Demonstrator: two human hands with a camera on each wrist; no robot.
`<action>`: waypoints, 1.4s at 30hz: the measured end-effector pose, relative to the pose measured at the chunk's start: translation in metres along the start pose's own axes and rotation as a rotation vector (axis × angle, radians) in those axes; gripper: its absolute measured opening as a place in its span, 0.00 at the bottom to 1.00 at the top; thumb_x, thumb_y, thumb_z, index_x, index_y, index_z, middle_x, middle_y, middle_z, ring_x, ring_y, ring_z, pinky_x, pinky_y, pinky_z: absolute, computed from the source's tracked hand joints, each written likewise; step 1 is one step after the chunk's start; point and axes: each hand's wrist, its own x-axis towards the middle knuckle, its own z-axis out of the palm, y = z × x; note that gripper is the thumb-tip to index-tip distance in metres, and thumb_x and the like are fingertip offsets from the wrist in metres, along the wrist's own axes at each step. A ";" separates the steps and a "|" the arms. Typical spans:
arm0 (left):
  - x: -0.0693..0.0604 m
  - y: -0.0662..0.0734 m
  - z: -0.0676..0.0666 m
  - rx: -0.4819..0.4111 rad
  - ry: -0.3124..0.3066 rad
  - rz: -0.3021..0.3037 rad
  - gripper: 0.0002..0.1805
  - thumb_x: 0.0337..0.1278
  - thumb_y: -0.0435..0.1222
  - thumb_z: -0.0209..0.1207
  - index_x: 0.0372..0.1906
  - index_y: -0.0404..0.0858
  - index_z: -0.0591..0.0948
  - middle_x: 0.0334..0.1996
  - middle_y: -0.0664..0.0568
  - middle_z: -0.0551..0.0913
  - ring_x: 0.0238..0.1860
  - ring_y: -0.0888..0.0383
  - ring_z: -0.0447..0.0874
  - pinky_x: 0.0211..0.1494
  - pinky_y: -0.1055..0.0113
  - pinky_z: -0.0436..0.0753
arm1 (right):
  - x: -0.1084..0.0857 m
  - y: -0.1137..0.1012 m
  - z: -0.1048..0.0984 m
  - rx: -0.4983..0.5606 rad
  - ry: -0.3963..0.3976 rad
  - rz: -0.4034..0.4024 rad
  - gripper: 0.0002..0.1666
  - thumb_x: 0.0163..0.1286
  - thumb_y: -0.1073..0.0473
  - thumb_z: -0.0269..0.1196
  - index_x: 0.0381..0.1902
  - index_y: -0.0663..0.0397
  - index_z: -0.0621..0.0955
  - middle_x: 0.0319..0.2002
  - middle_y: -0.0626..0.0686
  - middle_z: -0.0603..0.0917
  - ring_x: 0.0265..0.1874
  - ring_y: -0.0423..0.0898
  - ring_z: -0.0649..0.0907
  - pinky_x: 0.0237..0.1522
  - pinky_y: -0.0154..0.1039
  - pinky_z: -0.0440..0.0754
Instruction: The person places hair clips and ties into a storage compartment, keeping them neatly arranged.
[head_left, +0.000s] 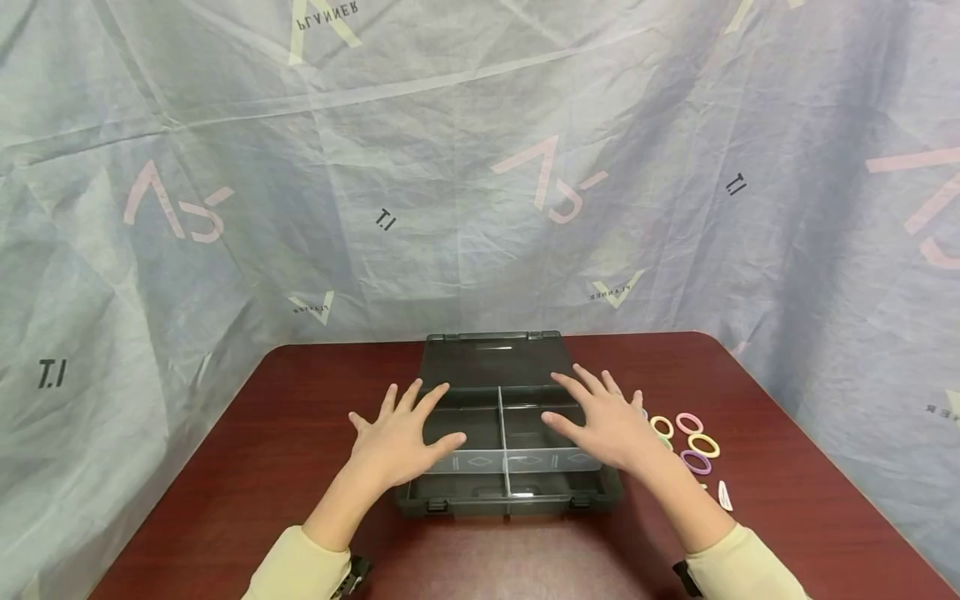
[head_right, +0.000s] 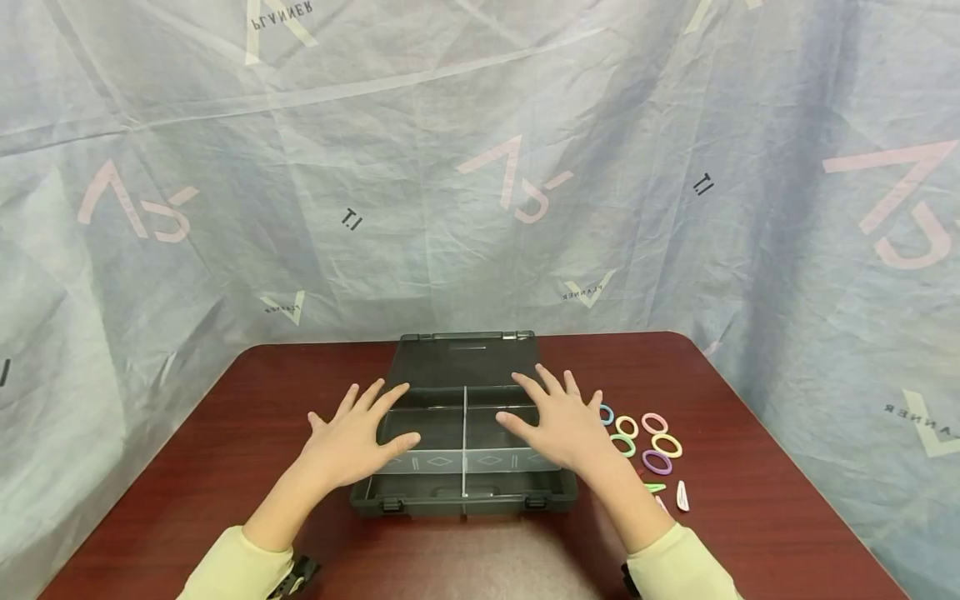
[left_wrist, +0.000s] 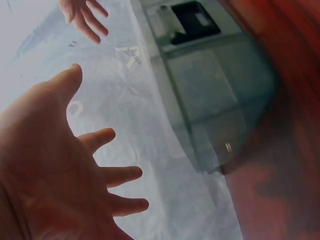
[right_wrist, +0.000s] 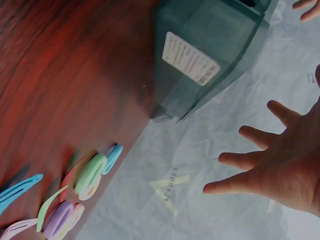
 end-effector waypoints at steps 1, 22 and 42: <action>0.000 -0.002 0.000 -0.005 -0.003 -0.004 0.48 0.58 0.76 0.47 0.81 0.63 0.56 0.80 0.47 0.53 0.79 0.35 0.44 0.57 0.14 0.42 | 0.000 0.002 0.000 0.005 -0.004 0.006 0.46 0.68 0.21 0.51 0.77 0.35 0.67 0.77 0.57 0.62 0.73 0.73 0.59 0.58 0.85 0.48; -0.007 -0.048 0.008 -0.070 -0.062 -0.080 0.47 0.62 0.72 0.49 0.81 0.56 0.58 0.78 0.39 0.56 0.77 0.29 0.45 0.54 0.12 0.39 | -0.007 0.058 -0.008 0.056 -0.043 0.088 0.45 0.72 0.23 0.48 0.76 0.43 0.68 0.73 0.62 0.66 0.71 0.71 0.61 0.57 0.85 0.49; -0.020 -0.066 0.016 -0.136 -0.125 -0.038 0.40 0.68 0.68 0.47 0.79 0.55 0.63 0.77 0.39 0.59 0.76 0.27 0.48 0.53 0.12 0.39 | -0.002 0.103 -0.005 0.054 -0.071 0.161 0.29 0.80 0.40 0.51 0.65 0.54 0.78 0.64 0.69 0.74 0.65 0.70 0.71 0.55 0.84 0.52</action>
